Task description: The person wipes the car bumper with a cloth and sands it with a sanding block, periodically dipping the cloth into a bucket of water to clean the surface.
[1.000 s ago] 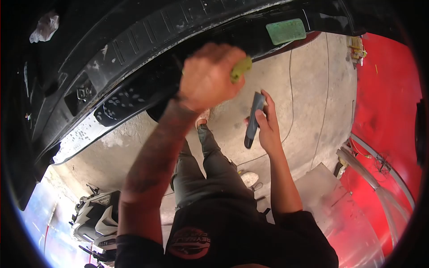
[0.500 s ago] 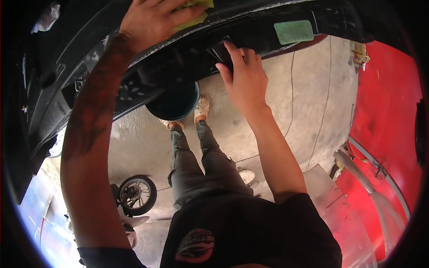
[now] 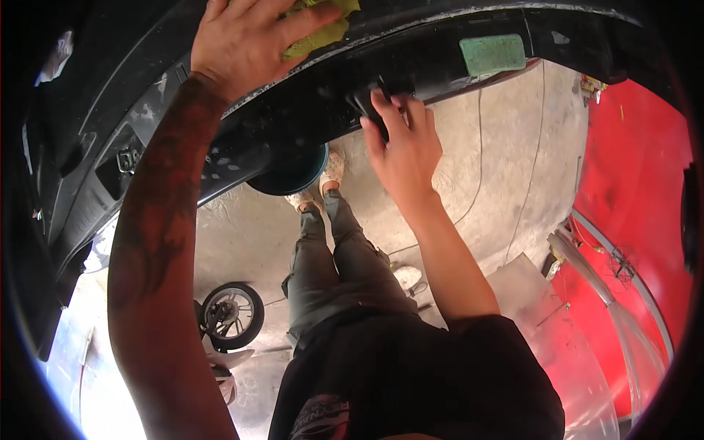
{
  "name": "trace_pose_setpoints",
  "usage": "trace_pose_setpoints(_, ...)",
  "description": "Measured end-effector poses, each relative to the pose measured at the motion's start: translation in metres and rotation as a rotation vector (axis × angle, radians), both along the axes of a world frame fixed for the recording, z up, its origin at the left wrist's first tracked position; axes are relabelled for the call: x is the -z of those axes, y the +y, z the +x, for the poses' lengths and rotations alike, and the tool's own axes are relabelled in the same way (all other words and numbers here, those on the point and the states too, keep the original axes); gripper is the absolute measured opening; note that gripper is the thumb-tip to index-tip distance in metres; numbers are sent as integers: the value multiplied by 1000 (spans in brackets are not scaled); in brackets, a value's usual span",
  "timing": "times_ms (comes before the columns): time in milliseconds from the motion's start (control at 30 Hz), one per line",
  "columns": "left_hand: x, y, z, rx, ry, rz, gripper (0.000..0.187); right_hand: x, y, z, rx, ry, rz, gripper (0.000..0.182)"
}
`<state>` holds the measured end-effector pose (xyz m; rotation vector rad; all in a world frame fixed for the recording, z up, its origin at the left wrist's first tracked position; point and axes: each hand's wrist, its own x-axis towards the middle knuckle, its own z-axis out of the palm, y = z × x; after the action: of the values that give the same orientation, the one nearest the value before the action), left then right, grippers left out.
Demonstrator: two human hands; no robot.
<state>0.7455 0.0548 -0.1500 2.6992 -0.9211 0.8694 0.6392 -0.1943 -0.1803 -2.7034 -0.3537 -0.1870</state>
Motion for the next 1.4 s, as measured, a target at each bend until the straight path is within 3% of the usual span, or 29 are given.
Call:
trace_pose_setpoints(233, -18, -1, -6, -34, 111, 119, 38, 0, 7, 8, 25, -23, -11, 41)
trace_pose_setpoints(433, 0, -1, 0, 18, -17, -8, 34, 0, 11, 26, 29, -66, -42, 42)
trace_pose_setpoints(567, -14, 2, -5, -10, 112, 107, 34, 4, 6, 10, 28, -93, -14, 41)
trace_pose_setpoints(867, -2, 0, -3, 10, 46, 19, 40, -3, 14, 18, 40, -83, -33, 41)
trace_pose_setpoints(967, -17, 3, -5, 2, 184, 107, 46, -3, 9, -6, 25, -35, -24, 40)
trace_pose_setpoints(1167, -4, 2, -4, 8, 79, 50, 50, 0, 24, 26, 76, -101, 0, 42)
trace_pose_setpoints(1400, -4, 6, -2, 16, 90, 72, 48, 8, 20, -1, 110, -54, 95, 41)
